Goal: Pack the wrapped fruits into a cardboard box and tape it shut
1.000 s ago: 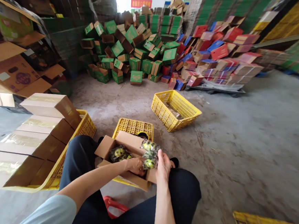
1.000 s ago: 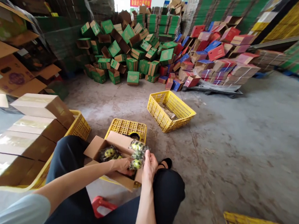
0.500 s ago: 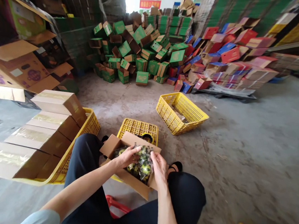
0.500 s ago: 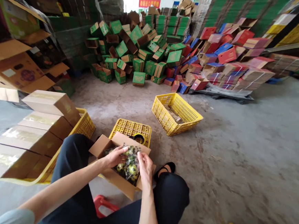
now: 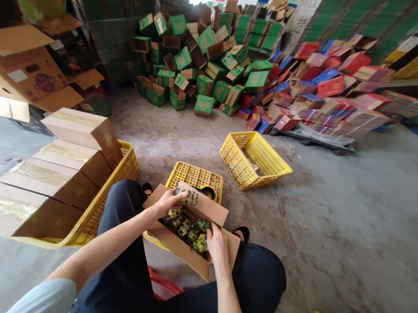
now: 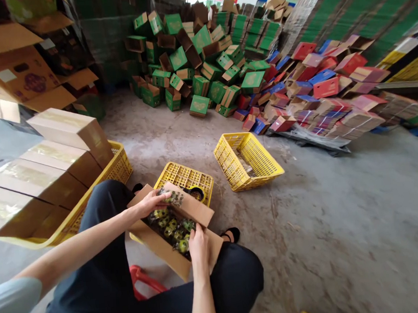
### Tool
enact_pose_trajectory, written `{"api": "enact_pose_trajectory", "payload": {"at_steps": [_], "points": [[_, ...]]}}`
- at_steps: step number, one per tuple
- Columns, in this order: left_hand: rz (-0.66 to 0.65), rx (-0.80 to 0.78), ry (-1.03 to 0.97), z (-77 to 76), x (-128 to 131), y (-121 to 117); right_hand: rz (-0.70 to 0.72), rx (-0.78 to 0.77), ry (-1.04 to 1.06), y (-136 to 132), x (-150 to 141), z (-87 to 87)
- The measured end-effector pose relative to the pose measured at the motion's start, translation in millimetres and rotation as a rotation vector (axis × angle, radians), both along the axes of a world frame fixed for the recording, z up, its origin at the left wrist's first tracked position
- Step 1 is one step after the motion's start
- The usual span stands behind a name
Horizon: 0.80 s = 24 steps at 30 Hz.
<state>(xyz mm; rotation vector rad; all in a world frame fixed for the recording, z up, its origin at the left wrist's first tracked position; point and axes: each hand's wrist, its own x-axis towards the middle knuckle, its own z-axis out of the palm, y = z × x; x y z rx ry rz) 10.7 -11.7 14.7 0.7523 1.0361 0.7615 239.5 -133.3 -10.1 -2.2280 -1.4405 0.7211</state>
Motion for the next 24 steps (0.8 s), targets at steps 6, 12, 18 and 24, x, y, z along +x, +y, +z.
{"api": "enact_pose_trajectory", "payload": {"at_steps": [6, 12, 18, 24], "points": [[0.1, -0.075, 0.011, -21.9, 0, -5, 0.378, -0.301, -0.4, 6, -14, 7.1], [0.164, -0.087, -0.014, -24.6, 0, -1, 0.403, -0.353, -0.426, 26, -25, 4.0], [0.213, -0.106, -0.077, -19.0, -3, 2, 0.282, -0.175, -0.277, 14, -8, 7.4], [0.245, -0.193, -0.185, -12.1, -8, 8, -0.215, -0.041, 0.591, 1, -8, -10.0]]}}
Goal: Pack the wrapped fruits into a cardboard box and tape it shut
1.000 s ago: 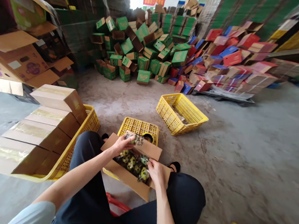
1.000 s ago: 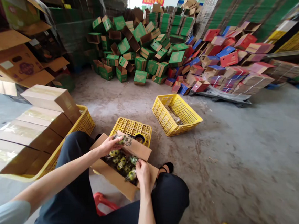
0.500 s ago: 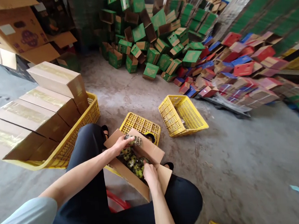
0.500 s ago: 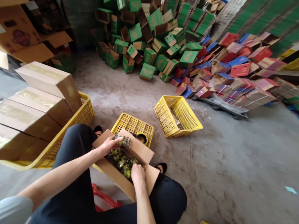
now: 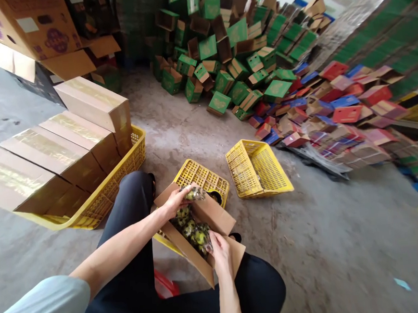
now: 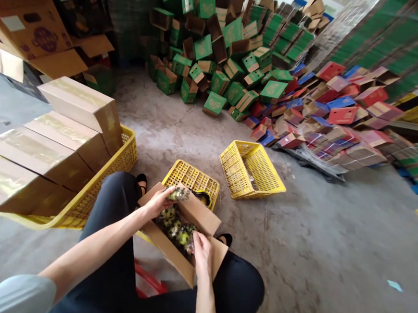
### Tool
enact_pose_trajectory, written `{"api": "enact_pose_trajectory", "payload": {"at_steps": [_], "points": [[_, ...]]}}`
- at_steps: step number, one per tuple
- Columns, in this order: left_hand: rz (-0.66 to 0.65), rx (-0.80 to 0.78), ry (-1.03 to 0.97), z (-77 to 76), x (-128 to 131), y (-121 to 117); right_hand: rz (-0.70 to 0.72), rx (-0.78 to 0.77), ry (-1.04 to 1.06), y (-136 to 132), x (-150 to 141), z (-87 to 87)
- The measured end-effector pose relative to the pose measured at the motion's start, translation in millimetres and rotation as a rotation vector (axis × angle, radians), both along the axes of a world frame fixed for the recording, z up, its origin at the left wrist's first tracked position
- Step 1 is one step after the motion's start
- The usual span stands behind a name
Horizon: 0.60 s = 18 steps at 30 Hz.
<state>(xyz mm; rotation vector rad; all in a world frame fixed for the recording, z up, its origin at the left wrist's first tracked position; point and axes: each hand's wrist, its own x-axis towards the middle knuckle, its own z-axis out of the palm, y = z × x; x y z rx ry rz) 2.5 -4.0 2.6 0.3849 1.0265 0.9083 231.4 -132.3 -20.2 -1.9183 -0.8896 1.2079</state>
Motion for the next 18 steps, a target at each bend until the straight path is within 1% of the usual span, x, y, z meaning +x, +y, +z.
{"api": "enact_pose_trajectory", "payload": {"at_steps": [2, 3, 5, 7, 9, 11, 13, 15, 18], "points": [[0.025, 0.003, -0.03, 1.8, -3, 2, -0.097, 0.051, 0.164, 4, -10, -4.6], [0.034, 0.006, -0.029, 2.6, -4, 2, -0.108, 0.098, 0.2, 8, -15, -6.0], [0.042, 0.015, 0.011, 3.9, -6, 2, -0.057, 0.163, 0.16, 18, -25, -7.2], [0.034, 0.032, 0.073, 4.8, -6, 0, 0.071, 0.185, -0.025, 28, -34, -7.7], [0.003, 0.072, 0.123, 4.8, -6, -3, 0.225, 0.206, -0.303, 35, -40, -8.9], [-0.042, 0.132, 0.172, 3.4, -5, -5, 0.369, 0.216, -0.58, 38, -45, -11.7], [-0.083, 0.171, 0.227, 0.6, -3, -7, 0.477, 0.21, -0.769, 37, -48, -15.9], [-0.103, 0.172, 0.271, -2.9, -2, -7, 0.548, 0.249, -0.85, 35, -50, -20.6], [-0.107, 0.15, 0.272, -6.8, -1, -7, 0.599, 0.328, -0.866, 32, -47, -26.7]]}}
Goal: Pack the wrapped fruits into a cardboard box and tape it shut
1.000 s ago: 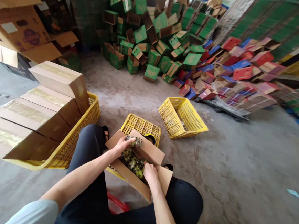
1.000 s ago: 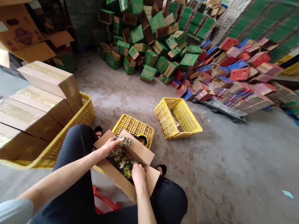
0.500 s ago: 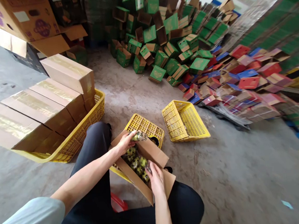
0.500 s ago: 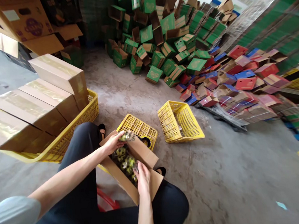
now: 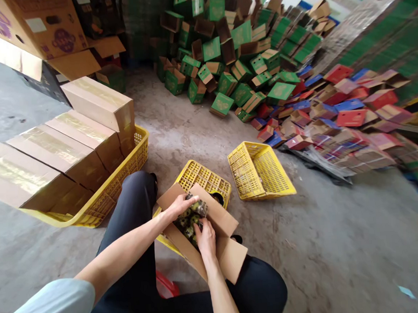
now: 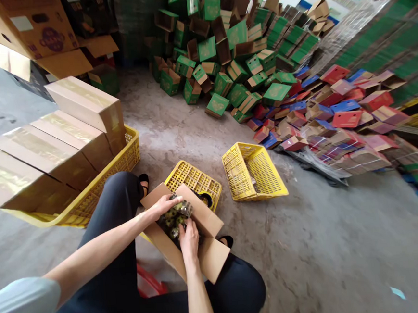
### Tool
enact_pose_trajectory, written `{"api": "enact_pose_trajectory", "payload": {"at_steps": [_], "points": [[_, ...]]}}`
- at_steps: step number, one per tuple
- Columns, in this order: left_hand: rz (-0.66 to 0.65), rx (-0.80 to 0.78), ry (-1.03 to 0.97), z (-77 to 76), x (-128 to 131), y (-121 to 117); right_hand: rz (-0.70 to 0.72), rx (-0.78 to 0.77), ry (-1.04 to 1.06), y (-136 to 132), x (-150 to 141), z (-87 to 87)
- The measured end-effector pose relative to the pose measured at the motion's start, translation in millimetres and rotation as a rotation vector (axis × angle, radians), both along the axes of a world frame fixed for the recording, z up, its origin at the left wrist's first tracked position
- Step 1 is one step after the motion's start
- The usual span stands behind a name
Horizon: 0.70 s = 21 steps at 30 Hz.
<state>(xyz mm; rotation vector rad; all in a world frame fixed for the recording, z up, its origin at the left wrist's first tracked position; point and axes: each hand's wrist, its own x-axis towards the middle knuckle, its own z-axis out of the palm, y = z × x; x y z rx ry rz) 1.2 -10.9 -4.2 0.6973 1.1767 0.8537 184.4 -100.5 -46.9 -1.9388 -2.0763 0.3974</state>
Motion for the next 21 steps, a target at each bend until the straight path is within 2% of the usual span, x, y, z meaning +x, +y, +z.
{"api": "enact_pose_trajectory", "payload": {"at_steps": [7, 11, 13, 16, 21], "points": [[0.036, -0.035, -0.094, 1.6, -2, 1, -0.011, -0.145, -0.073, 8, 20, -2.6], [0.056, -0.046, -0.119, -0.9, 0, 2, -0.006, -0.202, -0.122, 14, 15, 3.5], [0.064, -0.054, -0.131, -3.1, 0, 2, -0.063, -0.217, -0.149, 15, 10, 4.8], [0.065, -0.065, -0.15, -4.3, 0, 3, -0.129, -0.255, -0.09, 19, 11, 3.9], [0.068, -0.074, -0.181, -2.2, 2, 3, -0.107, -0.304, -0.01, 25, 25, 2.7]]}}
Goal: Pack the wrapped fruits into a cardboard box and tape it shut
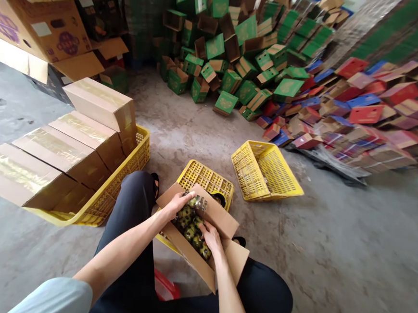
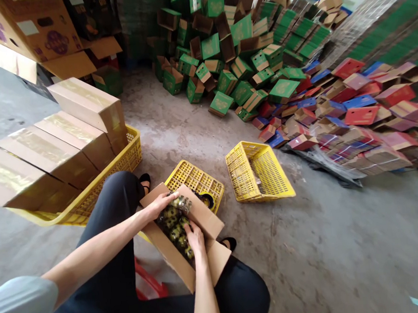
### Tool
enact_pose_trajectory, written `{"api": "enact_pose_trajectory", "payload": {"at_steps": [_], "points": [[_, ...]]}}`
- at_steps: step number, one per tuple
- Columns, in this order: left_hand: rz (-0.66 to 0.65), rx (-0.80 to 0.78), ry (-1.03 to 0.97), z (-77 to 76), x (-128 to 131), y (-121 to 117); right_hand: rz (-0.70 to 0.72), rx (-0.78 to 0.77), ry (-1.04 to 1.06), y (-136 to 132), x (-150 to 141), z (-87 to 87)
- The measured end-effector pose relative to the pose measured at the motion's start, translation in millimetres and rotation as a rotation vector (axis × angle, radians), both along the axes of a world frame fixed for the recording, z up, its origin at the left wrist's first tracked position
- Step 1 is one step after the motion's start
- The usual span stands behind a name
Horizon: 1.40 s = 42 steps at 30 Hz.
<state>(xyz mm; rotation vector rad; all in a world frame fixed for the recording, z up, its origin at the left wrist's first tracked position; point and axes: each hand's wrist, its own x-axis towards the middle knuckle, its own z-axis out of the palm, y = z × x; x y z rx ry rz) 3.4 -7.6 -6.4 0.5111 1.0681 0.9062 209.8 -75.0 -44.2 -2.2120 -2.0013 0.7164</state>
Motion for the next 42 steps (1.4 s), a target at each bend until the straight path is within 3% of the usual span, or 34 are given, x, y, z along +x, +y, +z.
{"api": "enact_pose_trajectory", "payload": {"at_steps": [7, 13, 18, 21, 24, 26, 32, 36, 42], "points": [[0.031, -0.015, -0.006, -0.6, 0, 0, 0.067, 0.214, -0.198, -18, -21, -5.3], [0.016, 0.0, -0.004, 7.6, 0, -3, 0.15, 0.141, -0.228, -7, -12, 4.8], [0.027, -0.027, 0.033, 8.9, -3, -3, 0.163, 0.244, -0.309, -11, -47, 12.2], [0.036, -0.026, 0.028, 11.6, -9, -3, 0.316, 0.319, -0.258, -8, -65, 15.8], [0.059, -0.005, 0.011, 15.5, -15, -1, 0.479, 0.27, -0.191, 4, -71, 19.3], [0.083, 0.0, -0.005, 17.4, -18, 1, 0.509, 0.24, -0.173, 12, -70, 20.7], [0.12, -0.005, -0.079, 19.7, -24, 7, 0.336, 0.316, -0.12, 17, -65, 17.9], [0.144, 0.003, -0.119, 19.5, -26, 8, 0.305, 0.381, -0.145, 14, -67, 15.8], [0.165, -0.013, -0.136, 18.1, -26, 10, 0.289, 0.288, -0.313, 25, -81, 18.0]]}}
